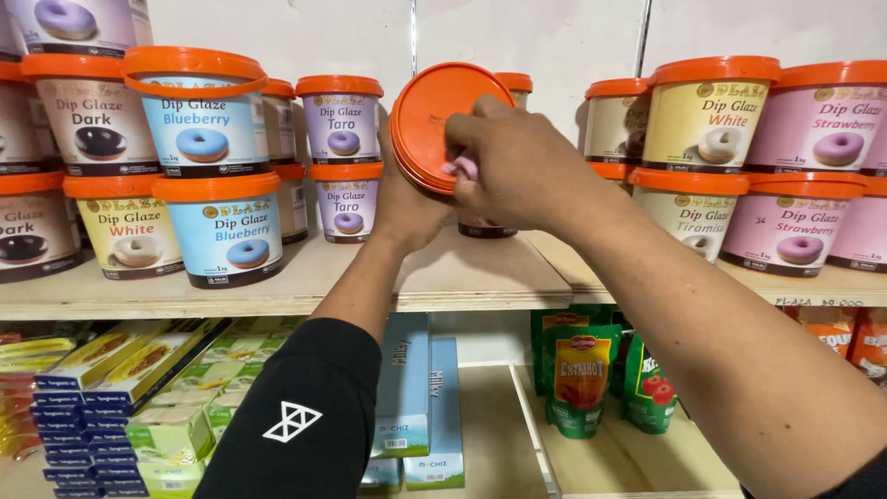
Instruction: Wiping down and organizing plastic tubs of donut glaze on storage shelves.
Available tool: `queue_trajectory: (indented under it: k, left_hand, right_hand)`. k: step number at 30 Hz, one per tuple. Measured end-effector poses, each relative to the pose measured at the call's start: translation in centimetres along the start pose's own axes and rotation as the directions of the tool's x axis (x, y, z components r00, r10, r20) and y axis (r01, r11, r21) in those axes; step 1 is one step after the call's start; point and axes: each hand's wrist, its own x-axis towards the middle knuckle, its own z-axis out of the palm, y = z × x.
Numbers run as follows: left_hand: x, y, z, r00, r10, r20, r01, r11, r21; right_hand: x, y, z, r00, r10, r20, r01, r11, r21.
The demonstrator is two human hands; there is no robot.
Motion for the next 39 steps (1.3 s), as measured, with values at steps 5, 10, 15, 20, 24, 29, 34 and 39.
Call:
queue_trajectory:
  k: [5, 10, 15, 20, 24, 29, 34, 39]
  left_hand:
    - [-0.3, 1.7, 0.5, 0.978, 0.193, 0.079, -0.202, 0.970, 0.136]
    - [-1.5, 3.4, 1.9, 0.962, 0.259, 0.088, -0.272, 0.944, 0.186]
    - [-1.0, 0.2, 1.6, 0.974, 0.155, 0.163, -0.158, 0.987, 0.005]
    - [-1.2, 4.2, 1.6, 0.983, 0.135, 0.123, -0.153, 0.976, 0.153]
    - [-1.4, 4.3, 2.1, 0.964, 0.221, 0.146, -0.242, 0.959, 0.145]
    - [-1.1, 5.0, 1.5, 0.991, 0.103, 0.082, -0.115, 0.982, 0.151]
    - [-0.4, 6.0, 0.6, 0.993, 0.093, 0.066, -0.108, 0.950, 0.292]
    - [-0.8, 6.5, 0.1, 0.997, 0.075, 0.032, -0.082, 0.929, 0.361]
  right_hand:
    - [0.5, 2.9, 0.3, 0.936, 0.190, -0.295, -0.237, 0.963, -0.131]
    - [0.5, 1.2, 0.5, 0.853, 0.046, -0.521, -0.057, 0.998, -0.005]
    - [-1.3, -0.4, -2.8, 0.992, -0.121, -0.036, 0.126, 0.943, 0.306]
    - [-0.6, 1.9, -2.8, 0.971, -0.179, -0.157, 0.166, 0.982, -0.089]
    - [0.4, 3.1, -3.2, 0.795, -0.469, -0.384, 0.362, 0.876, -0.318]
    - [-1.0, 3.5, -3.6, 0.923, 0.108, -0.370, -0.176, 0.972, -0.154]
    - [-2.7, 0.8, -4.2, 0.909, 0.323, -0.262, -0.353, 0.933, -0.075]
    - [-2.2, -2.2, -5.9, 0.902, 0.424, 0.078, -0.325, 0.550, 0.770]
